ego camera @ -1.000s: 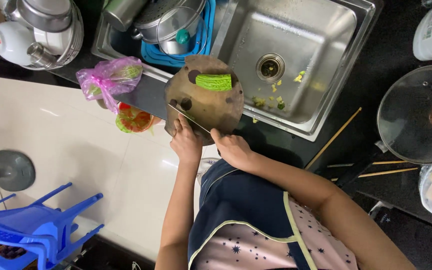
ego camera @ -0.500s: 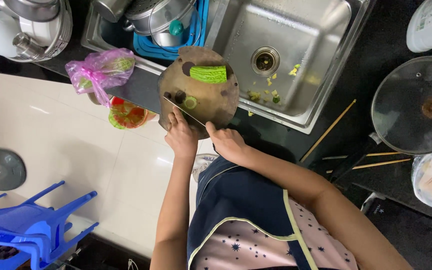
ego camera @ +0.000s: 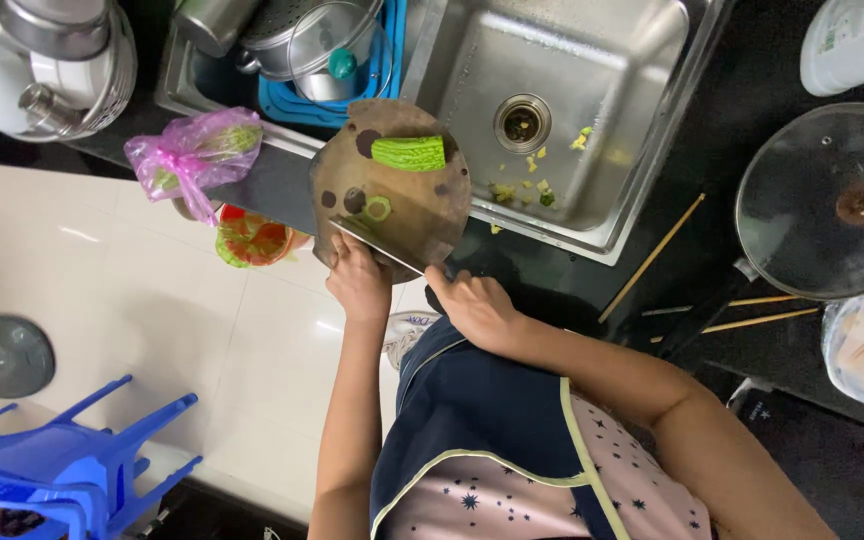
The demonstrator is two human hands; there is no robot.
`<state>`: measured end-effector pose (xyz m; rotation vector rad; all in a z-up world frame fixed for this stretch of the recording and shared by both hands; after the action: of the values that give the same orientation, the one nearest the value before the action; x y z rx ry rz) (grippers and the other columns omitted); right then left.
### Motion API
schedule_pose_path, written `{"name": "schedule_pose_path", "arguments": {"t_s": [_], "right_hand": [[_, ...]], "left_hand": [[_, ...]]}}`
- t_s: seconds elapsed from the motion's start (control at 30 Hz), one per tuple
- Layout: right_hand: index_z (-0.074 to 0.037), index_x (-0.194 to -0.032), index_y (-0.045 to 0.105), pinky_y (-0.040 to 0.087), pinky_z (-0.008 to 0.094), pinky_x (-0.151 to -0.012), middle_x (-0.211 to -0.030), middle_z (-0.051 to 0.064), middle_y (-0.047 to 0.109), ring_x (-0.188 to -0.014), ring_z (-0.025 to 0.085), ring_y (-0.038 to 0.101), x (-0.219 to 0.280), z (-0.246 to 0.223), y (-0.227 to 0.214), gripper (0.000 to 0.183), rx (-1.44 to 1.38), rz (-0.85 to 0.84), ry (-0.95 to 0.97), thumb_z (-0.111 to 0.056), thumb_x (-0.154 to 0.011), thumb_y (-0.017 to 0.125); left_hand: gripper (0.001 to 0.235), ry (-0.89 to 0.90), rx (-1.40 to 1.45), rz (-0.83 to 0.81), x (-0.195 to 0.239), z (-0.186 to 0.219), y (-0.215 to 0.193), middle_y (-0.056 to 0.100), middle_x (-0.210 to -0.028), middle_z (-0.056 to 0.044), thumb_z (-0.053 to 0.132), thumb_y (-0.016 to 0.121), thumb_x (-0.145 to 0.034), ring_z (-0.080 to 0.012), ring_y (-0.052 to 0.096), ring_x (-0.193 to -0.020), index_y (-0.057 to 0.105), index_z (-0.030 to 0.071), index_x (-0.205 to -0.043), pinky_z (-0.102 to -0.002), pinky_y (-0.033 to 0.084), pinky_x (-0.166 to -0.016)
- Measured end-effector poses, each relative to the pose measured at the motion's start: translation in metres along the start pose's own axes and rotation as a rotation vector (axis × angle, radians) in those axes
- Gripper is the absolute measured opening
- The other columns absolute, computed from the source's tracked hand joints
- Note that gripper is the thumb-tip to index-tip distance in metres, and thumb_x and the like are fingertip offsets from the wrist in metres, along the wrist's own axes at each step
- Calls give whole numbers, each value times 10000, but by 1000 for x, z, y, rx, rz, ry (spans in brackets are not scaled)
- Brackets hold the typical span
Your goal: The person holds a halved bitter melon over the sink and scrapes the seeds out of its cavity using a chopstick, letting the seeds fall into the sink. They then place the bitter melon on a round wooden board and slice it into rings with a cleaver.
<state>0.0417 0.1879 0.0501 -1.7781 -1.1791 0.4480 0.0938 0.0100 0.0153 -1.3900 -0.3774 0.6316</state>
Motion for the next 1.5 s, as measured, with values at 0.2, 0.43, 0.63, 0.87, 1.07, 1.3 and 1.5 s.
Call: {"name": "schedule_pose_path", "arguments": {"t_s": [0.2,0.43,0.63,0.87,1.07,1.3,1.5], "right_hand": [[19,-1170,484,576,437,-454,-724,279,654,-589,389,723,8,-1,-4,272,1,-44,13,-66,-914,525],[29,-1164,473,578,442,-462,-713,259,663,-598,378,728,6,2,0,262,-14,-40,-10,-56,-921,522],[-6,-1136,462,572,521,-549,-712,245,680,-662,437,712,-24,1,13,268,-173,-39,-1,-52,-883,536],[-22,-1104,443,568,544,-589,-737,256,696,-706,447,716,-67,2,39,220,-214,66,-34,-46,-898,515],[-17,-1125,443,560,558,-598,-721,256,697,-705,452,713,-44,9,39,230,-196,-46,17,-51,-908,510],[-17,-1136,444,553,559,-589,-702,249,692,-688,449,706,-25,19,45,275,-187,-75,46,-16,-874,524],[-19,-1098,447,548,560,-566,-700,246,684,-677,451,701,-17,22,19,261,-186,-68,63,-36,-864,562]], "left_hand": [[462,-46,15,-86,0,0,0,648,-1160,-189,45,720,-755,-390,705,-890,568,-47,-1182,-477,606,-633],[509,-39,25,-67,-3,6,-5,634,-1105,-192,84,754,-714,-404,688,-867,566,-49,-1167,-488,592,-593],[624,-64,14,-75,-3,7,-5,638,-1151,-192,106,731,-728,-387,688,-876,535,-71,-1293,-479,603,-619],[719,-44,1,-32,1,-3,11,613,-1274,-256,166,729,-764,-401,693,-886,486,-84,-1392,-478,607,-615],[730,-70,14,-73,0,-4,8,620,-1305,-229,110,702,-739,-385,707,-922,486,-63,-1414,-477,613,-656],[736,-77,36,-98,-1,-4,2,629,-1308,-204,53,686,-728,-364,712,-928,486,-39,-1430,-466,615,-667],[754,-64,46,-61,-2,-3,2,630,-1306,-215,55,694,-692,-373,709,-956,501,-48,-1414,-462,618,-662]]}}
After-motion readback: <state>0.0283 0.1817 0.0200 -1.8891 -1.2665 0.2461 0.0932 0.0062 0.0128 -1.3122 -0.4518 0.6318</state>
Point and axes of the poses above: each hand's wrist, its own x-axis away from the middle knuckle, its own y-axis out of the palm, z = x × y, the point moved 5 cm from there along -x, towards the middle knuckle
